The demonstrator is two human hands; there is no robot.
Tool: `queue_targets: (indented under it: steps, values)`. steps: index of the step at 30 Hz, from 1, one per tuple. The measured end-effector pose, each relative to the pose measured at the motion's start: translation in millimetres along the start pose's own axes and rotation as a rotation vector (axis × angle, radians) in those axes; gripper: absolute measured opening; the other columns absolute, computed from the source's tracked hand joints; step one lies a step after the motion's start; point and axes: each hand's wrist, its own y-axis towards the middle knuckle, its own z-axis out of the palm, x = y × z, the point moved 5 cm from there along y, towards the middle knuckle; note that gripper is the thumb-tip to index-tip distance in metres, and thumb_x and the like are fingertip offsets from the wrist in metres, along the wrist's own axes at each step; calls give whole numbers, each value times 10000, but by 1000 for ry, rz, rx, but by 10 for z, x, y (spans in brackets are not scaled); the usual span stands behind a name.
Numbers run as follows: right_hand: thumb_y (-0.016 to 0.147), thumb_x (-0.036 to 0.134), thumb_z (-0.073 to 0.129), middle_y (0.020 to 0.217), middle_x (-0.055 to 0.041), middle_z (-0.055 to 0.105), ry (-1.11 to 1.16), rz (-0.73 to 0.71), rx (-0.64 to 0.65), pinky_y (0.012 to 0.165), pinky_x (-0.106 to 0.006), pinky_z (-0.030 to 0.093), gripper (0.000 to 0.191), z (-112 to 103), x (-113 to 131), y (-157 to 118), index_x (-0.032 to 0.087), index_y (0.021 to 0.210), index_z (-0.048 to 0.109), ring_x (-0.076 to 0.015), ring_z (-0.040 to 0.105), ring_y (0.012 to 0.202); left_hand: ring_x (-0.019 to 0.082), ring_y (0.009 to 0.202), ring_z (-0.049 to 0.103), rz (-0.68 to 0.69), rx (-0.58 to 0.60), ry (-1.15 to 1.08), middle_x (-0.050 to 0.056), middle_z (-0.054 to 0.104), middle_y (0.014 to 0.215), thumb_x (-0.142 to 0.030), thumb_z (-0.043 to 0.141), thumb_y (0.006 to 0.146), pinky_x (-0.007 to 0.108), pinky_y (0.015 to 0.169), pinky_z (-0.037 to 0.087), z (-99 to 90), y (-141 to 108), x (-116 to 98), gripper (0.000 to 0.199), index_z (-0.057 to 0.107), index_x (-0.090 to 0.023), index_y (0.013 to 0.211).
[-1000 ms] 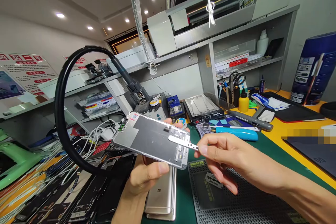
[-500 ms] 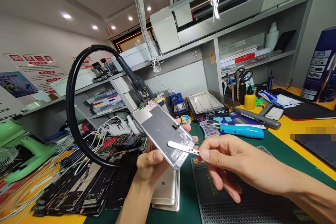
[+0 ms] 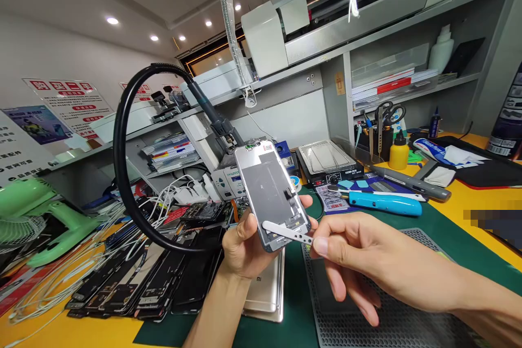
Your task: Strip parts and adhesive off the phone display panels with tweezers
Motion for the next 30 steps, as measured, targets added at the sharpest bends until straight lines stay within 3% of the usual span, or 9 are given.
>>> queue_targets:
  steps: [5,8,12,19,23,30]
  values:
    - [887,613,641,637,10,706,-143,70,-123,314,-118,291,463,-59,-46,18,181,772,518,-31,489,332,318,1059,688,-10,-14,-1,157,686,1308,-484,689,852,442,992,505,-25,-8,4,612,622,-136,1352]
    - [869,692,601,488,78,543,-238,88,-176,292,-134,229,521,-83,-39,23,194,750,504,-20,347,302,309,1050,688,-16,-28,-9,146,696,1292,-499,677,857,436,995,496,-39,1,7,601,631,-149,1344]
    - [912,683,546,485,116,369,-217,42,-129,355,-153,221,505,-75,-9,-4,203,771,482,-29,276,381,307,1018,683,-20,-48,-17,156,701,1267,-495,661,861,416,934,512,-54,19,15,607,623,-133,1347]
    - [983,503,546,805,-28,715,-133,65,-13,508,-204,417,355,-41,54,-68,152,934,579,-69,574,508,333,962,678,-21,-80,-35,160,701,1228,-516,648,845,473,871,528,-53,27,22,620,630,-125,1327]
    - [973,517,559,884,-70,749,-148,71,7,526,-212,405,375,-41,87,-84,145,933,573,-102,660,576,321,945,674,6,-74,-58,173,697,1208,-512,623,862,489,875,525,-33,47,21,602,632,-112,1311]
    - [968,536,573,897,-72,752,-180,45,9,538,-221,431,384,-52,83,-107,153,951,590,-122,690,619,301,937,658,33,-106,-62,175,690,1182,-519,629,857,493,885,516,-34,68,-1,571,647,-130,1276]
